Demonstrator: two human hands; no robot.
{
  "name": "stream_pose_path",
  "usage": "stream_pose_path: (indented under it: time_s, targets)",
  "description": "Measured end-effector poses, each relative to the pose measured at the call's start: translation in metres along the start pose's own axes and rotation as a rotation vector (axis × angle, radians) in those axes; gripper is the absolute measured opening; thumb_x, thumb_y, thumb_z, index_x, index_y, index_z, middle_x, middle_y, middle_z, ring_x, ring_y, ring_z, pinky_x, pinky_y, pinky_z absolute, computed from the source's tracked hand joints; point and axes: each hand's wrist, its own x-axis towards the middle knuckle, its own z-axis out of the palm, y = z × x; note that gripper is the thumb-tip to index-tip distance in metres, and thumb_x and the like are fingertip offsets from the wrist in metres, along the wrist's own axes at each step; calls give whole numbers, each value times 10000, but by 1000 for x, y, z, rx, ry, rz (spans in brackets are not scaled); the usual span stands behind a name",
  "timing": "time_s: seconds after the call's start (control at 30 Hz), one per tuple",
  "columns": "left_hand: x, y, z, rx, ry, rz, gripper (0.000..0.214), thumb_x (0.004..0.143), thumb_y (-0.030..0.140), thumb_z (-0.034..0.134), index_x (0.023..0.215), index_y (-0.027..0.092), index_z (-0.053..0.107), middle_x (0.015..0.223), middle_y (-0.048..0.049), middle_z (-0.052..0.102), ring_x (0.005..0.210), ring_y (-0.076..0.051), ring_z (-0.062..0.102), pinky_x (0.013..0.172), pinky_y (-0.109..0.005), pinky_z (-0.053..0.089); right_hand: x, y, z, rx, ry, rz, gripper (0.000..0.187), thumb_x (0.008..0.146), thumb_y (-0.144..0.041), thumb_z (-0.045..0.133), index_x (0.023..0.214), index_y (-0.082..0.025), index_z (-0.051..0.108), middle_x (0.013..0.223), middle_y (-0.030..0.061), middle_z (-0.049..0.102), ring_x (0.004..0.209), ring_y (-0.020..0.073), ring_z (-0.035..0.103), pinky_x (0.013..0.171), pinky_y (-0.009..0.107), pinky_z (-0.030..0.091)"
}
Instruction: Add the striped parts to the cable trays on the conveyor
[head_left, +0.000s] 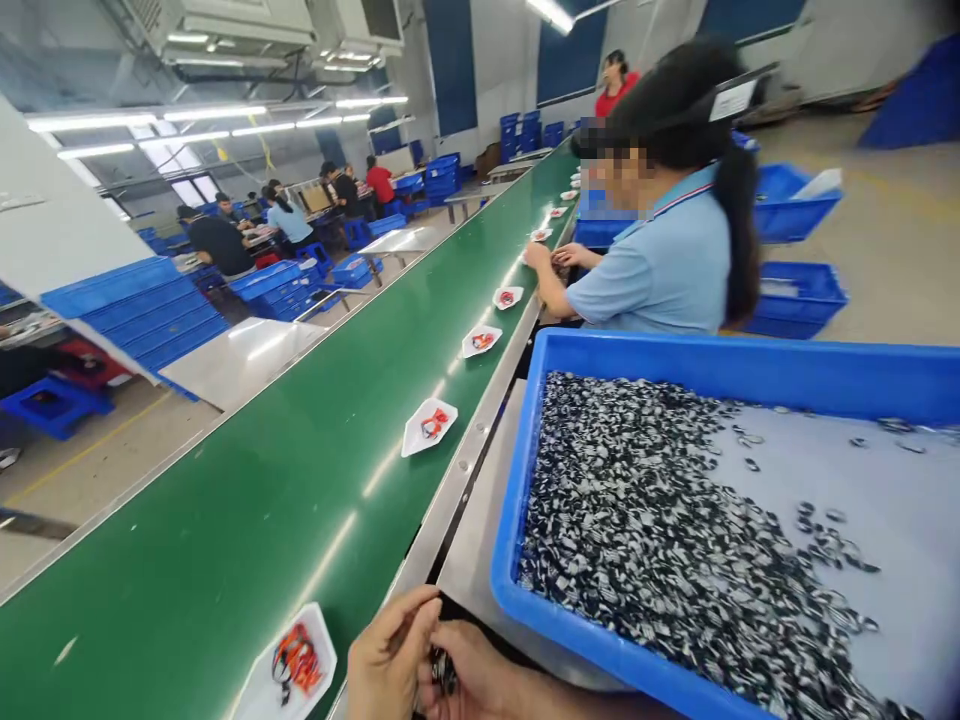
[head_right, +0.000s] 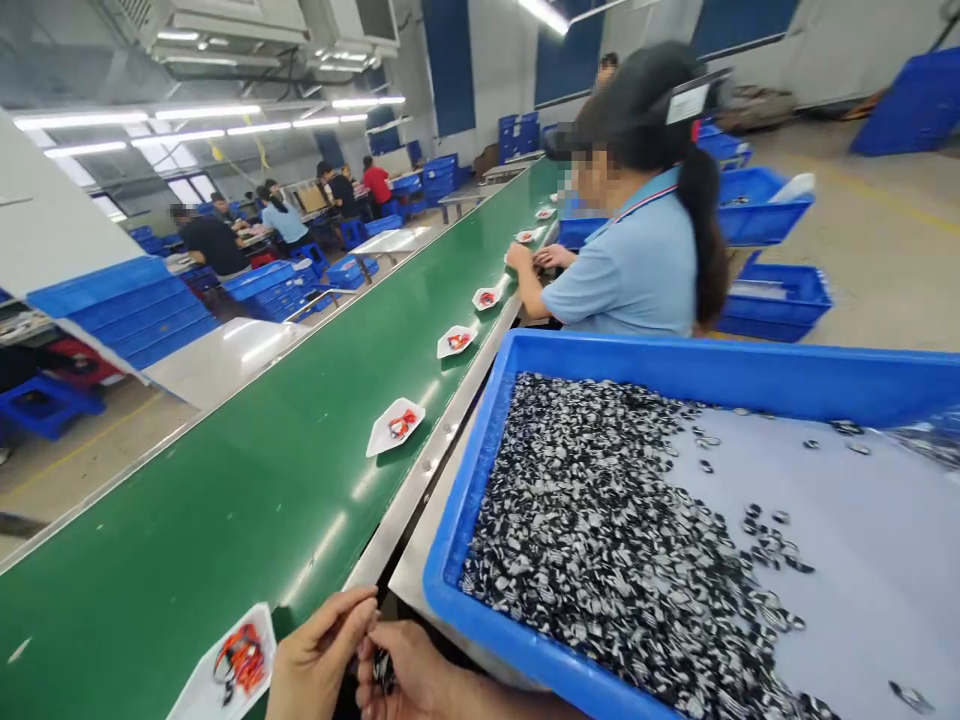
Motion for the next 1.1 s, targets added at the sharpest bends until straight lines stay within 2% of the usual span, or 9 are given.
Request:
stream_pose_path:
  time_s: [0.13,0.33,0.43,0.5,0.6,0.77,0.93,1.03,1.1]
  targets:
    - [38,20,-7,107,-91,32,477,629,522,652,972,190,673,744,-17,685,708,-151,632,674,-203,500,5,-12,2,-134,152,-17,326,835,-220,288,587,-133,482,488,-14,448,375,64,432,477,184,354]
    - [99,36,-14,588,-32,277,443,786,556,415,837,194,666,698,-12,656,661,-152,605,665,-249,472,7,-17,-1,-244,155,-130,375,809,-105,282,511,-114,509,466,21,483,405,66,426,492,184,307]
    - [128,34,-15,861,20,397,471,854,458,294,954,162,646,721,-37,631,664,-158,584,661,-270,453,11,-18,-4,-295,147,-170,365,788,-84,290,514,-110,530,466,25,495,406,70,417,500,196,292]
    - [144,34,-15,955,19,447,452,866,362,268,1031,133,621,790,-62,618,723,-168,573,689,-280,436,13,-18,-6,-308,142,-191,370,791,-91,281,518,-115,529,470,23,497,412,74,413,514,204,296]
    - [161,35,-15,1054,-4,461,393,861,294,292,984,156,640,817,-64,615,772,-182,552,703,-288,408,14,-16,-7,-315,134,-227,370,803,-101,294,521,-114,532,481,23,501,430,78,408,532,210,295]
    - [172,38,-10,1206,30,443,258,815,328,450,743,209,666,800,-53,599,813,-208,494,682,-297,352,15,-16,-6,-288,139,-228,359,801,-101,315,521,-105,539,487,32,502,447,81,413,527,206,290]
    - [172,40,-6,1295,56,413,290,838,284,420,754,202,685,828,-64,590,822,-212,464,626,-297,283,14,-16,0,-175,151,-136,394,836,-147,271,514,-117,496,467,26,460,405,69,401,485,190,302]
    - [157,43,-12,1314,99,393,318,862,278,388,799,187,686,839,-74,590,821,-221,454,620,-311,263,8,-15,4,-81,134,-83,381,870,-223,268,559,-129,466,498,-2,431,400,59,410,475,180,332]
    - [135,41,-18,1313,143,382,329,879,298,368,838,195,678,859,-69,587,829,-220,449,629,-318,265,2,-15,5,-1,93,-59,360,887,-283,303,622,-127,488,536,-13,438,410,56,433,458,172,338]
